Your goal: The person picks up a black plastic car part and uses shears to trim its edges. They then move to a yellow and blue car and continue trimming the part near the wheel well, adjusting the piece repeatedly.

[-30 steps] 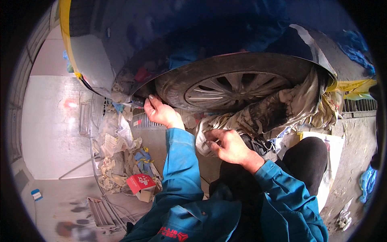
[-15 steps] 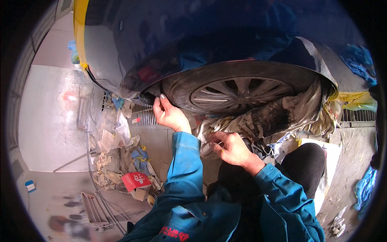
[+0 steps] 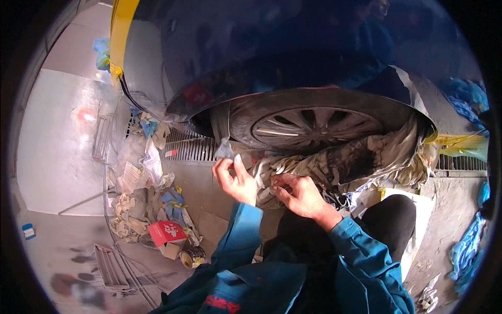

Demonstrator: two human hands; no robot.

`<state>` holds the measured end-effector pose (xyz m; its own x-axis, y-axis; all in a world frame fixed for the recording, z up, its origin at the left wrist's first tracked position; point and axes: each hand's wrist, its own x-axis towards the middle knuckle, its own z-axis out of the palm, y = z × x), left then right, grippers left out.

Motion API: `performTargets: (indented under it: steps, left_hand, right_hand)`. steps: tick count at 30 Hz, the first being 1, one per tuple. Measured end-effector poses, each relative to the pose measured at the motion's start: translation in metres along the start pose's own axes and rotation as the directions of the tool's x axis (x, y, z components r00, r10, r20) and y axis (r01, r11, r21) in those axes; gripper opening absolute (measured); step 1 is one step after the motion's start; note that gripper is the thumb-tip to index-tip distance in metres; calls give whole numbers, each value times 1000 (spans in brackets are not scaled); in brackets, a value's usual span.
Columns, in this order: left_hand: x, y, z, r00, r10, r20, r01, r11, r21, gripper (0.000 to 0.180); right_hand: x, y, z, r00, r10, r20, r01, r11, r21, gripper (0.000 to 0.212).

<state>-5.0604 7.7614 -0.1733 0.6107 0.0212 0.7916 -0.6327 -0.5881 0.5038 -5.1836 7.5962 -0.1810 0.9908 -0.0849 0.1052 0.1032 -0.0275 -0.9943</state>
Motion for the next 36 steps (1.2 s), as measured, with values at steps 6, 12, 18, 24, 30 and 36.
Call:
performTargets:
  steps: [6, 12, 18, 24, 30, 36]
  left_hand:
    - [-39, 28, -85, 964, -39, 263, 20, 997, 74, 21]
    - [-60, 43, -130, 908, -14, 418, -51, 988, 144, 28]
    - [-63, 34, -131, 759, 258, 598, -155, 964, -218, 25]
    - [-46, 43, -134, 414, 498, 762, -340, 861, -378, 28]
    - [-28, 3, -104, 607, 29, 794, 268, 933, -239, 76]
    - [-36, -53, -53, -252, -148, 956, 877, 382, 291, 68]
  right_hand:
    - [-11, -35, -5, 991, 122, 50, -129, 978, 162, 45]
    - [-24, -41, 2, 981, 186, -52, -146, 892, 427, 51]
    - [-52, -19, 32, 942, 334, -39, -285, 853, 438, 56]
    - [-74, -11, 38, 864, 494, -94, -387, 773, 503, 22]
    - [-81, 26, 12, 775, 590, -227, -342, 693, 635, 21]
    - [-112, 57, -9, 841, 474, -261, -288, 800, 526, 29]
